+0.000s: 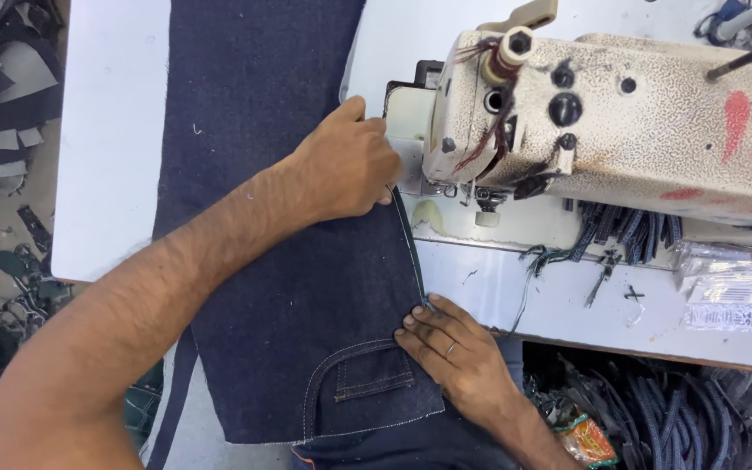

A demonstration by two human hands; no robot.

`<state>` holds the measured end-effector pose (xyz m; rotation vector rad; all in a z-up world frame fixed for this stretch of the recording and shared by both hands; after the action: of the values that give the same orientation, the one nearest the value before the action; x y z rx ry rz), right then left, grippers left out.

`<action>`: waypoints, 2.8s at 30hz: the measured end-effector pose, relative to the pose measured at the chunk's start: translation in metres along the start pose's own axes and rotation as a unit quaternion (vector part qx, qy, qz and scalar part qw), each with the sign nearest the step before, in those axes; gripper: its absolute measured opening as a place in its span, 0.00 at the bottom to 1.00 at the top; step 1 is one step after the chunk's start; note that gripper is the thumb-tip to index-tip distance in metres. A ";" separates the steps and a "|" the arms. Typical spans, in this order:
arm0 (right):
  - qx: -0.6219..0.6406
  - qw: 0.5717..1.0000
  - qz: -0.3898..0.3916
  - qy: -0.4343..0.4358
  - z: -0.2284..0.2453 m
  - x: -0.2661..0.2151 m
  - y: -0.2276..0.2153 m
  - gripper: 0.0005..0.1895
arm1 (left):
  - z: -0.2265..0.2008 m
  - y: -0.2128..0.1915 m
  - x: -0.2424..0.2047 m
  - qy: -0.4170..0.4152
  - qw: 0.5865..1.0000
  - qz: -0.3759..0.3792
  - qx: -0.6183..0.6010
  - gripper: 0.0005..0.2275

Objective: The person sews a piece of dark denim fabric using a sewing machine. They guide the fabric through the machine, stitch along the edges, and then remove the finished piece. The person repeats this process with another piece of denim fabric.

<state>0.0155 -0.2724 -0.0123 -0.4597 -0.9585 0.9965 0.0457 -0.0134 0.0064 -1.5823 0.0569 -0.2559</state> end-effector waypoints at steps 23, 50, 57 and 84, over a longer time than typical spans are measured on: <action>-0.058 0.998 -0.031 -0.002 0.013 -0.010 -0.010 0.16 | -0.097 0.027 -0.061 -0.232 0.943 -0.198 -0.135 0.26; -0.085 0.992 -0.072 0.053 0.019 -0.003 0.012 0.16 | -0.070 0.032 -0.051 -0.174 0.955 -0.184 -0.155 0.26; -0.085 0.993 -0.067 0.052 0.021 -0.007 0.015 0.13 | -0.073 0.028 -0.054 -0.192 0.951 -0.196 -0.143 0.25; -0.088 0.991 -0.084 0.064 0.021 -0.007 0.016 0.13 | -0.069 0.027 -0.040 -0.190 0.950 -0.208 -0.134 0.26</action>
<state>-0.0113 -0.2721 -0.0155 -0.5730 -0.9567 0.7262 -0.0033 -0.0744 -0.0249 -1.8823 -0.5690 -0.2728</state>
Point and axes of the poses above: each hand's wrist, its own x-axis towards the middle knuckle, its own y-axis out of the palm, z = x × y, the point moved 4 cm from there along x, towards the middle knuckle, and after that the axes turned 11 degrees about -z, right-handed, at the moved point
